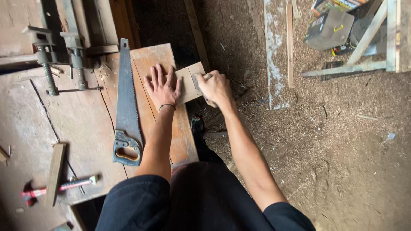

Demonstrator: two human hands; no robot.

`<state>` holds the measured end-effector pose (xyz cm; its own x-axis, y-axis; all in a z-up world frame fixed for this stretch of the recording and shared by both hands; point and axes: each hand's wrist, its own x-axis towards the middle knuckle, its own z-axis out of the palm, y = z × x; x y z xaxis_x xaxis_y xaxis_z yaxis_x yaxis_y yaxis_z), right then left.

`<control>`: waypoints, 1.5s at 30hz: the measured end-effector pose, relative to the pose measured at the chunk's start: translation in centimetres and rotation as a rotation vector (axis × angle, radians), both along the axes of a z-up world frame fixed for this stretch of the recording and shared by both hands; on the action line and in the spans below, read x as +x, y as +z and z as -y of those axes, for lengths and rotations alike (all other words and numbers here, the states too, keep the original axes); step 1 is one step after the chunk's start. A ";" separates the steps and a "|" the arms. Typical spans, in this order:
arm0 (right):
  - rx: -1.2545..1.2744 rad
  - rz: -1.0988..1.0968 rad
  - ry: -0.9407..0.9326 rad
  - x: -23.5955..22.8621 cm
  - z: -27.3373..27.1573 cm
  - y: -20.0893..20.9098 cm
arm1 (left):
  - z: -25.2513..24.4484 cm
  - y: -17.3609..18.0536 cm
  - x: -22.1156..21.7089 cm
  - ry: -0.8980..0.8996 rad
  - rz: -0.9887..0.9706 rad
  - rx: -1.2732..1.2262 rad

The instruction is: The person uses a chisel to carve and shape a small rectangular wooden block on a workbench. They repeatedly strike the chisel with their hand to remove wood shavings and refine the block's edges.

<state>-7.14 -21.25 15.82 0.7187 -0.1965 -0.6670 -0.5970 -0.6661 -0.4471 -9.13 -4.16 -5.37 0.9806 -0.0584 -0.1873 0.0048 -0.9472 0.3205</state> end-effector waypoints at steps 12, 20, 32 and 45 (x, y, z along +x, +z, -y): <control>-0.103 0.050 0.120 1.5 -0.5 -0.1 | 0.1 -0.2 0.9 0.021 -0.056 0.014; -0.075 0.018 0.115 0.4 2.6 -1.0 | 0.1 0.3 1.2 0.015 -0.072 0.055; 0.033 0.063 0.062 0.1 2.9 2.9 | 0.0 0.1 0.8 0.028 -0.009 -0.039; -0.055 0.034 0.151 1.5 2.5 -1.3 | 0.4 0.1 1.3 0.044 -0.045 -0.007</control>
